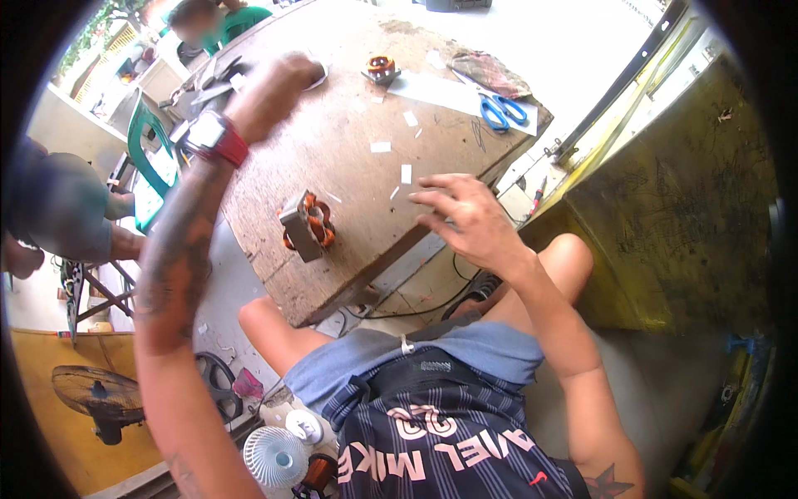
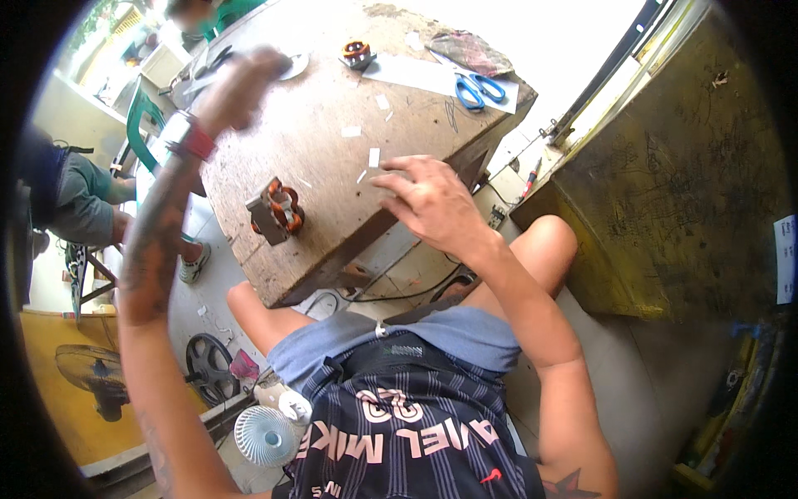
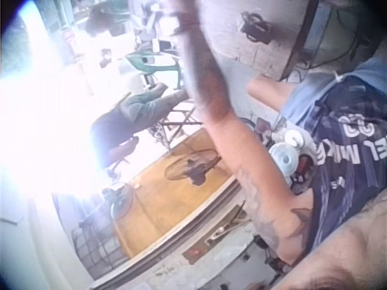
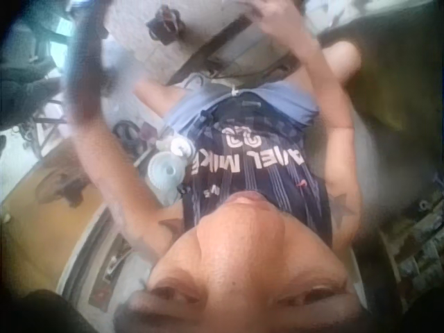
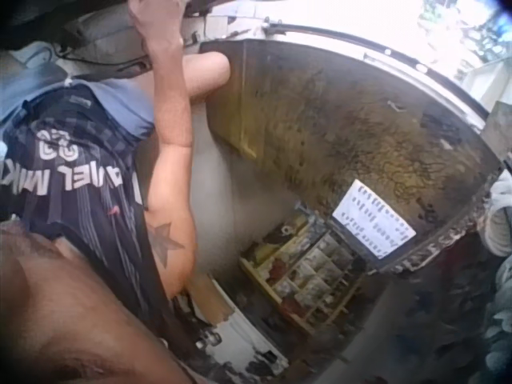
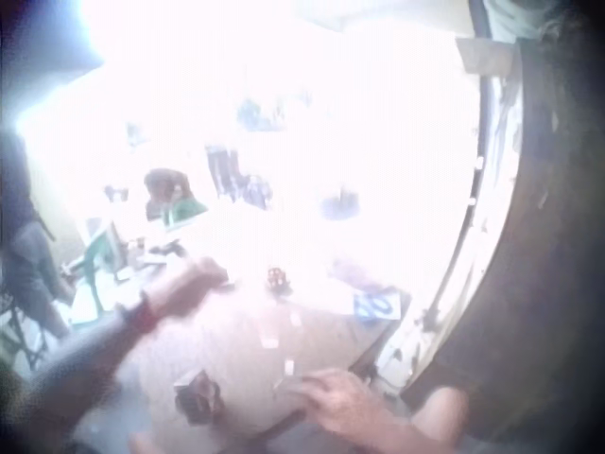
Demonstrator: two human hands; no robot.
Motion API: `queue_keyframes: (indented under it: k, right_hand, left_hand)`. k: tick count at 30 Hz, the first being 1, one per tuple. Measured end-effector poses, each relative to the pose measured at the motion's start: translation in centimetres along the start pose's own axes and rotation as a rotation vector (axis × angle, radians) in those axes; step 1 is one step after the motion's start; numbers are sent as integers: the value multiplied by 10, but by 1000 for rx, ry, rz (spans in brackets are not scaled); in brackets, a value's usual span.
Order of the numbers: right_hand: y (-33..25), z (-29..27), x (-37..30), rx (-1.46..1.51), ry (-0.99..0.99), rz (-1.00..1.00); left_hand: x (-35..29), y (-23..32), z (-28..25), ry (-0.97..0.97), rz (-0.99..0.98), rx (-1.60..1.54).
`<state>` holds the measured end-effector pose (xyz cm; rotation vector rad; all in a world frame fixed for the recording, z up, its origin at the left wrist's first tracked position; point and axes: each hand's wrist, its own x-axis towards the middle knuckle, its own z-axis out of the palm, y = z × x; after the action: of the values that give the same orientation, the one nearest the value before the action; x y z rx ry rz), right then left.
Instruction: The person sits on the floor and assembles a small electrical component by inserting copper wire coils into a metal core and securing them with white tape. They repeatedly pick up coils, fit them into slots, and wrap tape around the assembly.
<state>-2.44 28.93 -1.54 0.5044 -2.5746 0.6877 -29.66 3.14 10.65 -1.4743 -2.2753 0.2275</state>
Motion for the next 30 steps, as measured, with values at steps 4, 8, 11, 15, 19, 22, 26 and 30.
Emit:
queue_keyframes:
  k: [4,8,11,15,19,22,26,30]
  right_hand:
    - [31,30,35,-95,-267,-213]
    - [70,43,79,-267,-309,-104]
    - [77,52,98,-199,-273,-233]
    - [76,51,116,-232,-361,-186]
    - [68,47,136,-168,-137,-88]
    - [48,63,157,-167,-106,-184]
    - [27,89,194,-322,-271,-229]
    - [29,100,213,-373,-327,-250]
  left_hand:
    - [-12,42,82,-177,-137,-522]
    - [-18,42,81,-307,-305,-713]
    - [-19,42,71,-290,-337,-625]
    - [-21,45,72,-221,-274,-508]
    - [-36,41,58,-60,-224,-481]
    - [-77,41,30,231,-502,-618]
    - [-143,74,15,573,-865,-816]
    - [-210,130,10,529,-1121,-1018]
